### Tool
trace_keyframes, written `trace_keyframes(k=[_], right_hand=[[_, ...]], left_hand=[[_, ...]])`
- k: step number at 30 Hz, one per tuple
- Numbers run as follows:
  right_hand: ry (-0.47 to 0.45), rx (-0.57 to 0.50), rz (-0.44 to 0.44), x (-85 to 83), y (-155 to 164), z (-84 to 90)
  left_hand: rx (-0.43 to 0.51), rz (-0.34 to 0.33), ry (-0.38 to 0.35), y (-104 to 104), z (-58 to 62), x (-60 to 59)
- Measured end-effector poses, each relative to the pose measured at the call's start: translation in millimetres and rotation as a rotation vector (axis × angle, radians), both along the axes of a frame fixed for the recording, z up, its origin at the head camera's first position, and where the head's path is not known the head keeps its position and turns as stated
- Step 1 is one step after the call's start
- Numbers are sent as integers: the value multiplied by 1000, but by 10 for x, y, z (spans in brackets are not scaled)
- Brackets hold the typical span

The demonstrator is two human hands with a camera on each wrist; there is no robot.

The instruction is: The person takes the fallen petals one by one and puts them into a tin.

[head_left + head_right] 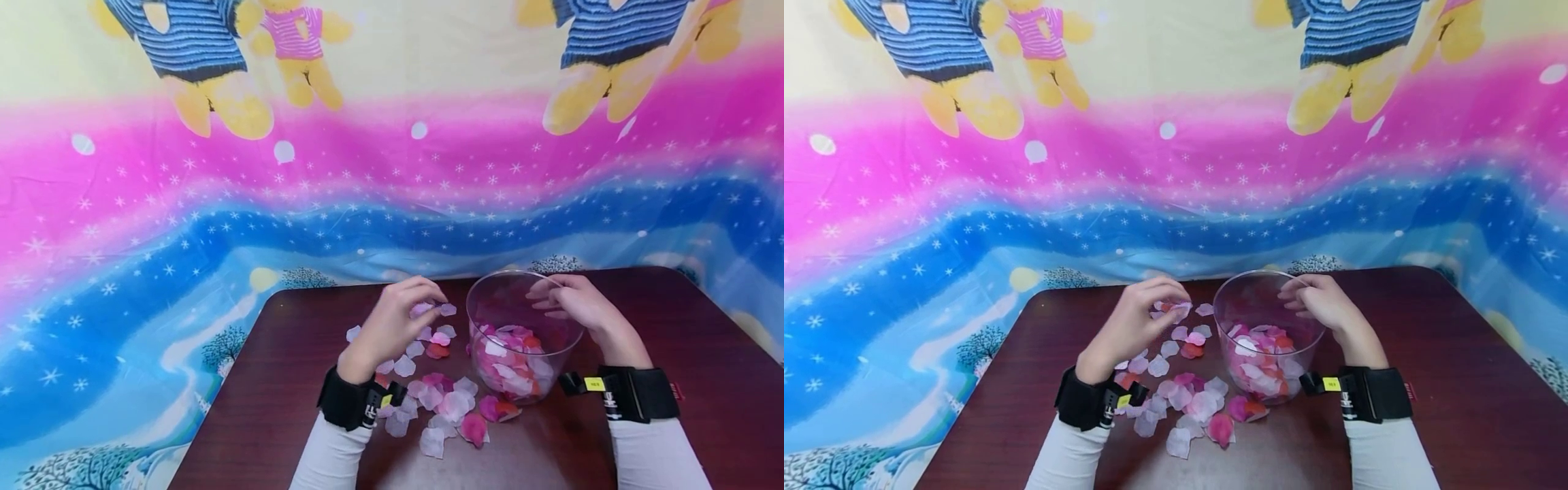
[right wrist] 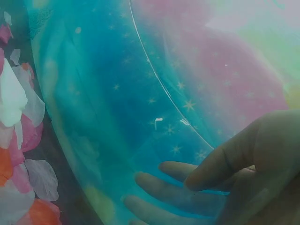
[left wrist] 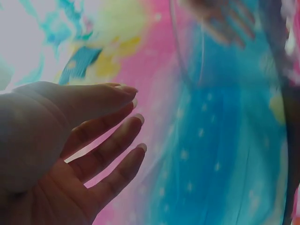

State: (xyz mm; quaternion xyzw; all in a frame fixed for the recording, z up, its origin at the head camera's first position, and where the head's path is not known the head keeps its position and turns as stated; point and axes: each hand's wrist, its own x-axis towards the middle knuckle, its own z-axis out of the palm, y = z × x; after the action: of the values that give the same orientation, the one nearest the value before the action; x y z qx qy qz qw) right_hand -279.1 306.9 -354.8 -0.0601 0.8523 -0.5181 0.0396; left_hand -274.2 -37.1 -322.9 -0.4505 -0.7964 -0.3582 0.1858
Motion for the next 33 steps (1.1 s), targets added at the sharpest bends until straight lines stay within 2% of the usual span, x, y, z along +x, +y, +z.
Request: trace_keyframes(k=[3,7,17,22,28,33], right_hand=[[4,1,-1,6,-1,5],[2,5,-4,15,-7,11],[2,-9,8,0,3,-13],[0,-4,4,12,-7,4],[4,2,0,16,-16,7],[2,4,-1,19,-9,4]], left_hand=[[10,78,-14,-165,-7,-96],[-33,163,-95,-354,-71,-225],[-169,351,-274,-616,-398,-509],[-272,430,-381,-680,-575,-576],[-434,500,-540,-701,-705,-583],[-515,563,-600,-662,-781,-584]])
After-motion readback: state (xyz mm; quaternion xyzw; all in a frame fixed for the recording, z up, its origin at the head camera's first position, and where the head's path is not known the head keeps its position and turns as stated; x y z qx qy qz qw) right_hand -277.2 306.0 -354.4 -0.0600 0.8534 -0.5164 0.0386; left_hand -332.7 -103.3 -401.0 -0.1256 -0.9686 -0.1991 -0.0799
